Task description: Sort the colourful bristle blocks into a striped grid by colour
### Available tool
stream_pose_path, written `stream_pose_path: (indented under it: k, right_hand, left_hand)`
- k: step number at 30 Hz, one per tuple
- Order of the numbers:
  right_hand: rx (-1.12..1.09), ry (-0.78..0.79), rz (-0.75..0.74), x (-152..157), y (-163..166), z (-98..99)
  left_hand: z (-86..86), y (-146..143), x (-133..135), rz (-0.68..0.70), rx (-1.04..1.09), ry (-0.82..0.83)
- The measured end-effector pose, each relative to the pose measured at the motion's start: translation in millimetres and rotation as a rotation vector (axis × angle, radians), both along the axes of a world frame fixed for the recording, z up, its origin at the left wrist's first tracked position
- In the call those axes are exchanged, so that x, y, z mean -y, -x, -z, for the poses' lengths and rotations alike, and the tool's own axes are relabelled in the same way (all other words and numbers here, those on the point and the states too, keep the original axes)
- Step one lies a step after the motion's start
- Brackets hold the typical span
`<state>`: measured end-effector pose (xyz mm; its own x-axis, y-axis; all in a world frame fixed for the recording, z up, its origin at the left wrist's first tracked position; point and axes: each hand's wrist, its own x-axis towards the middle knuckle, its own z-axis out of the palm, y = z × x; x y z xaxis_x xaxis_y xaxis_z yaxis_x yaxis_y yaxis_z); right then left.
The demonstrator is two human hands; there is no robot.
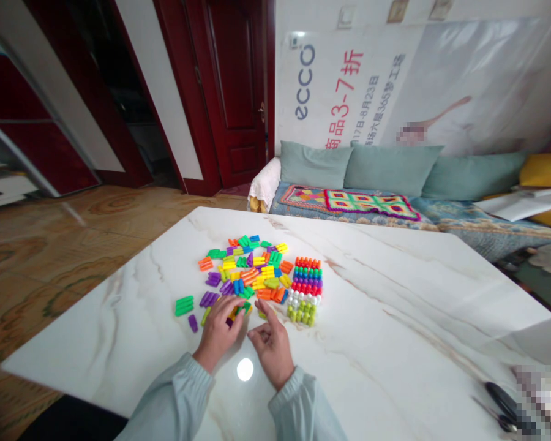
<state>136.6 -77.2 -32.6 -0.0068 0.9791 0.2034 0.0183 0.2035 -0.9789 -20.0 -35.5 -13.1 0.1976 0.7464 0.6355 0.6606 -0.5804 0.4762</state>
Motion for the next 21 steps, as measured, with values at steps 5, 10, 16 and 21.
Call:
stream_pose_path:
  k: [5,10,16,21]
  right_hand:
    - [0.155,0.05,-0.05,1.3,-0.5,-6.9]
    - [0.193,0.049,-0.041,2.1,0.5,-8.9]
    - [0.207,0.046,-0.042,0.8,0.6,-8.0]
    - [0.212,0.045,-0.037,2.0,-0.6,-8.5]
  left_hand:
    - [-0.6,0.4,0.0,0.025,-0.013,-0.003]
    - [0.1,0.5,-0.4,0.021,-0.014,-0.008]
    - [1.8,0.9,-1.0,0.026,-0.016,0.014]
    - [2.6,1.1,-1.1,0.032,-0.012,0.016]
